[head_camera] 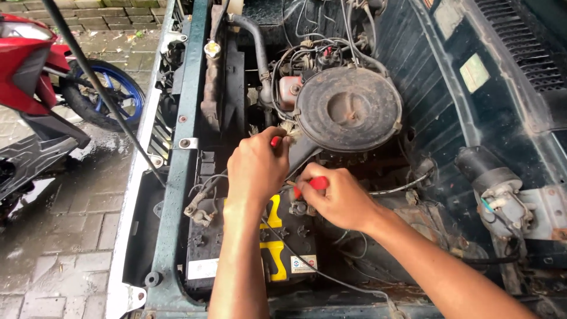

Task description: Cleaning the exterior of an air filter housing in a car engine bay using a small brush to remove dirt and grime.

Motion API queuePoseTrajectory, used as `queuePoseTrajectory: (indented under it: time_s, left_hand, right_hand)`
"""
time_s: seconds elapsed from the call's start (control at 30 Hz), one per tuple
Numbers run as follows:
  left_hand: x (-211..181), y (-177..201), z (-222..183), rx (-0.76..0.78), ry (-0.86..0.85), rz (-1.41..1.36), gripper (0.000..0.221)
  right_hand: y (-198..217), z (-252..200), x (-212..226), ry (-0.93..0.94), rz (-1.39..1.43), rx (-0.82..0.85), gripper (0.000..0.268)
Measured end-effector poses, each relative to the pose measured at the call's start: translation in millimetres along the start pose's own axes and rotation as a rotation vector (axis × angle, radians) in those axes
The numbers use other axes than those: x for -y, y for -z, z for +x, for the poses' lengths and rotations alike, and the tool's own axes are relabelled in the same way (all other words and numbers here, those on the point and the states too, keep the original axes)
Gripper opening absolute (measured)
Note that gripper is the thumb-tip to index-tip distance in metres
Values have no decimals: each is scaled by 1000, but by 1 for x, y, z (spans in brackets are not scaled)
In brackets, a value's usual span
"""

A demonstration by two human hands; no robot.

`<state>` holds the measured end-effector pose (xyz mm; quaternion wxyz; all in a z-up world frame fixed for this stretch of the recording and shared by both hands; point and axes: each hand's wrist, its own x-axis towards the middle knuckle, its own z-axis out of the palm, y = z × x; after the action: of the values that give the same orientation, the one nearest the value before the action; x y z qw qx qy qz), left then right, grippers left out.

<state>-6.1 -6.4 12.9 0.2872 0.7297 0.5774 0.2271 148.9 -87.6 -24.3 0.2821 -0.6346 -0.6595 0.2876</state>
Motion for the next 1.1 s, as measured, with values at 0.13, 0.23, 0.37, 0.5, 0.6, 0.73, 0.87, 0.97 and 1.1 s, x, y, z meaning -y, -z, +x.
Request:
queuePoseTrajectory:
  time_s: [0.13, 0.23, 0.37, 0.5, 0.6, 0.73, 0.87, 0.97, 1.1]
  left_hand:
    - [7, -5, 4, -14, -9, -2, 25]
    - [6, -8, 6, -17, -22, 4, 23]
    - [5, -17, 4, -11, -83, 1, 21]
    - [7, -22, 5, -8, -208, -3, 20]
    - [6, -26, 6, -19, -271, 8, 21]
    - [12, -36, 7, -34, -398, 37, 24]
    - [5, -36, 7, -14, -339, 15, 21]
    - [1, -37, 5, 16, -332, 41, 21]
    - [3, -41, 8, 27, -319, 72, 20]
  right_hand:
    - [-1, 5, 5, -90, 40, 44, 13]
    - [11, 10, -1, -122, -17, 15, 20]
    - [25, 14, -21, 106, -301, -211, 12]
    - [46, 30, -73, 340, -377, -399, 12]
    - [76, 33, -102, 342, -424, -470, 16]
    - [78, 23, -104, -35, -231, -362, 26]
    - [58, 26, -96, 31, 33, -274, 20]
    - [61, 26, -72, -89, 228, -201, 24]
    - [72, 20, -77, -113, -371, -247, 21]
